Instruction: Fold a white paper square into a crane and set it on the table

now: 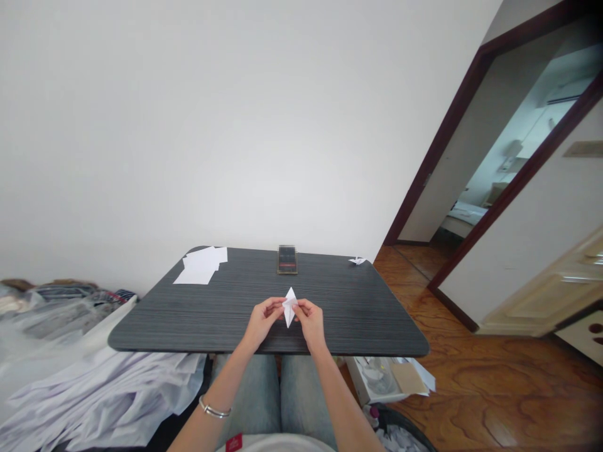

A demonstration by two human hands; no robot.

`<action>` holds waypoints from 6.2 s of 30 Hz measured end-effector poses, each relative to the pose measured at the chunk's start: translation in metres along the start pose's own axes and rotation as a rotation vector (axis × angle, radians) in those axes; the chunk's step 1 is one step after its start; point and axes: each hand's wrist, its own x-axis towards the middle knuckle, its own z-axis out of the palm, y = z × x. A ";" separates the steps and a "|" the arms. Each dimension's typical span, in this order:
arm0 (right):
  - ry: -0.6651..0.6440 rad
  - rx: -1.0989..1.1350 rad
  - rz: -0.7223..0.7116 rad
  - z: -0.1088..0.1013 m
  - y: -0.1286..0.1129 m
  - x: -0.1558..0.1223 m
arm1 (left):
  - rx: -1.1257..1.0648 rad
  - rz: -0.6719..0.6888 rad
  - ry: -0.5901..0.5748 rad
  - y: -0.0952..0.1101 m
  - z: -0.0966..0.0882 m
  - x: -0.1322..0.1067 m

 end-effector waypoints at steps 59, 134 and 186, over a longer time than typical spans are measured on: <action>-0.059 -0.067 0.018 0.000 -0.003 -0.004 | 0.134 -0.028 -0.030 -0.007 0.003 0.002; -0.097 -0.178 -0.022 0.002 -0.004 -0.003 | 0.132 0.008 -0.044 -0.001 0.004 -0.001; -0.051 -0.043 0.020 -0.001 -0.003 -0.003 | 0.036 0.045 0.075 0.000 0.002 0.001</action>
